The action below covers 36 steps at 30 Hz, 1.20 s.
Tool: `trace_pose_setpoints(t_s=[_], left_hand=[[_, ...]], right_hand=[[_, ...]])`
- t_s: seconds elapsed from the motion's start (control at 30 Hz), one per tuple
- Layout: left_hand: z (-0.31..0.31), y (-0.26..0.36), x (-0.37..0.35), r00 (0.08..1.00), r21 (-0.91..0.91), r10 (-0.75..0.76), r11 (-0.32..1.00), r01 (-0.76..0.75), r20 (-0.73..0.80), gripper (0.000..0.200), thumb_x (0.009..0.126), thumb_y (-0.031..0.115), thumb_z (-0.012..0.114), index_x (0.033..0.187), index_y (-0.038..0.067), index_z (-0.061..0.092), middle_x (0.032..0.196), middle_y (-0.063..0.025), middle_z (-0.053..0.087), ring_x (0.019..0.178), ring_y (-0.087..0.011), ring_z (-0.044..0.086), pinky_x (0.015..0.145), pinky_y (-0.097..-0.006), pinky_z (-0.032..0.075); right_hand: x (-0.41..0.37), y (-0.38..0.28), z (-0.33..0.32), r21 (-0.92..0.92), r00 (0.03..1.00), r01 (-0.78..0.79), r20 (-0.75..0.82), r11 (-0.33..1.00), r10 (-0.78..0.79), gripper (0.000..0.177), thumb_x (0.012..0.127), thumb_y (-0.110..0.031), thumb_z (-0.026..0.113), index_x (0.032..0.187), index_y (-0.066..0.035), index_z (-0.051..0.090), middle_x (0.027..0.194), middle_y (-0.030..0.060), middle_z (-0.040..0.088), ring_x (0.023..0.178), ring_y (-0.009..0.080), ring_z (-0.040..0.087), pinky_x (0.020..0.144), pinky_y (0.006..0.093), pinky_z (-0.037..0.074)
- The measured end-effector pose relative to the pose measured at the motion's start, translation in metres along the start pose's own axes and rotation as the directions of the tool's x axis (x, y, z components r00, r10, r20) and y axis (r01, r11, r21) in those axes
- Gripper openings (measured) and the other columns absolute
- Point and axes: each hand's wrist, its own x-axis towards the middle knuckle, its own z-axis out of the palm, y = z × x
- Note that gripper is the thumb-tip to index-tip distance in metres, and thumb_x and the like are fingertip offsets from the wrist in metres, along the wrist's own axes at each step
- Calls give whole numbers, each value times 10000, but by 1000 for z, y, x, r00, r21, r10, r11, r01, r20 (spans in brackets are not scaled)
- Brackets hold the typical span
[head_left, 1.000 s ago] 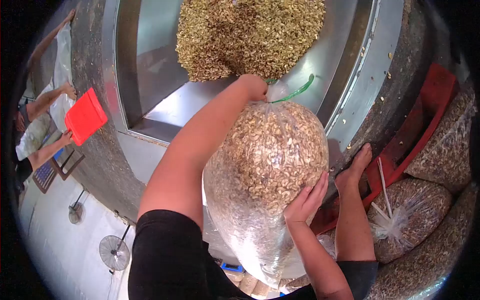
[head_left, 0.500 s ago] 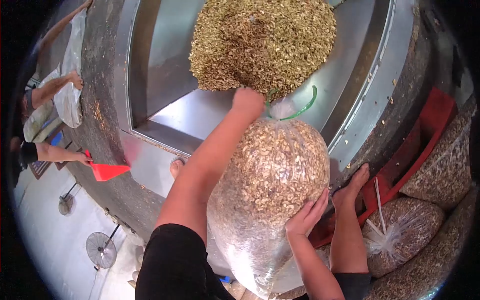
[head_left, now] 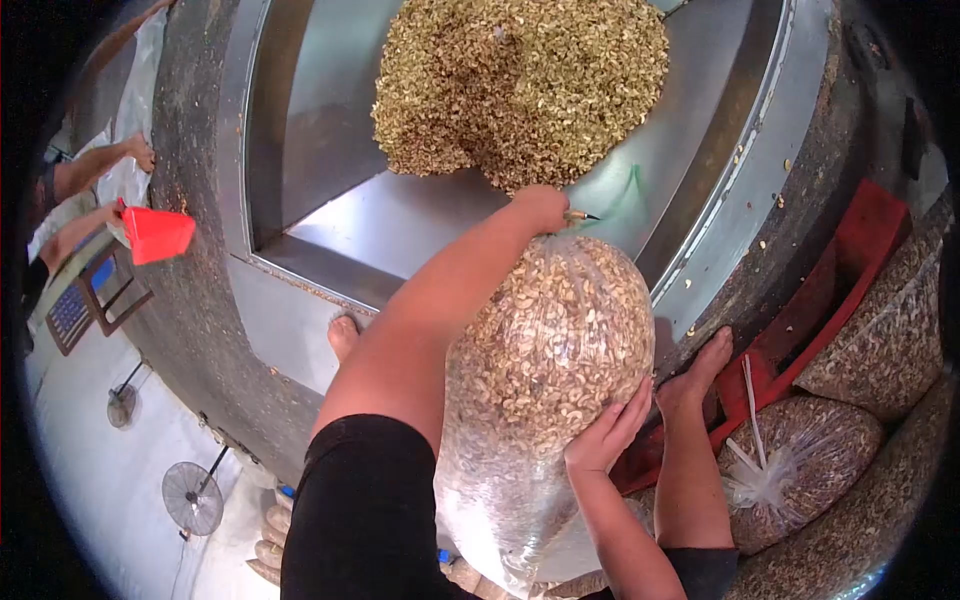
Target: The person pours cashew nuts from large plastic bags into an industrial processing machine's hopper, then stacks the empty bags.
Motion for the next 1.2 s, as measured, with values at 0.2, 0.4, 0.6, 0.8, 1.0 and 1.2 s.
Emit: trace_pose_setpoints(t_s=[0.2, 0.4, 0.6, 0.8, 1.0, 1.2], left_hand=[[9, -13, 8, 978, -82, -207, 975, 204, -32, 374, 807, 416, 596, 998, 106, 685, 962, -131, 677, 912, -315, 642, 795, -426, 513], [8, -23, 7, 933, -235, -360, 907, 350, -4, 466, 838, 479, 563, 1082, 92, 652, 1070, -159, 652, 996, -324, 617, 852, -419, 493], [-50, 1, -61, 967, -301, -225, 936, 182, -115, 532, 887, 523, 467, 1223, 121, 562, 1144, -148, 626, 1032, -317, 607, 857, -423, 485], [-79, 7, -83, 951, 332, -210, 935, 128, 225, 401, 905, 442, 502, 1177, 163, 597, 1047, -94, 663, 970, -283, 634, 783, -412, 509], [-71, 10, -80, 990, 327, -30, 945, -17, 139, 263, 886, 366, 546, 1022, 181, 675, 931, -88, 676, 904, -291, 651, 734, -410, 517], [-71, 29, -70, 971, 382, -75, 924, -17, 225, 214, 844, 283, 592, 978, 155, 698, 946, -82, 685, 903, -279, 656, 727, -398, 519]], right_hand=[[4, 2, 4, -18, 1000, 11, -18, 1000, -12, 613, 965, -393, 307, 1385, 54, 317, 1410, 269, 329, 1298, 424, 328, 1081, 477, 224], [1, 0, 2, -10, 1000, 10, -22, 1000, -10, 616, 959, -391, 316, 1387, 53, 315, 1410, 276, 325, 1296, 427, 330, 1078, 479, 229], [2, 2, 2, -9, 1000, 5, -13, 1000, -5, 642, 962, -429, 294, 1390, 50, 313, 1412, 281, 319, 1294, 437, 325, 1073, 489, 225], [4, 2, 1, 1, 1000, 15, -14, 1000, -15, 649, 959, -437, 299, 1386, 51, 319, 1407, 283, 326, 1294, 432, 329, 1076, 488, 218], [5, 1, 1, -18, 1000, 12, -21, 1000, -12, 660, 955, -450, 300, 1377, 56, 326, 1391, 288, 343, 1287, 439, 332, 1076, 498, 213], [5, 2, 0, -13, 999, 25, -23, 1000, -26, 661, 950, -451, 311, 1379, 52, 324, 1393, 285, 341, 1291, 444, 320, 1073, 510, 207]])
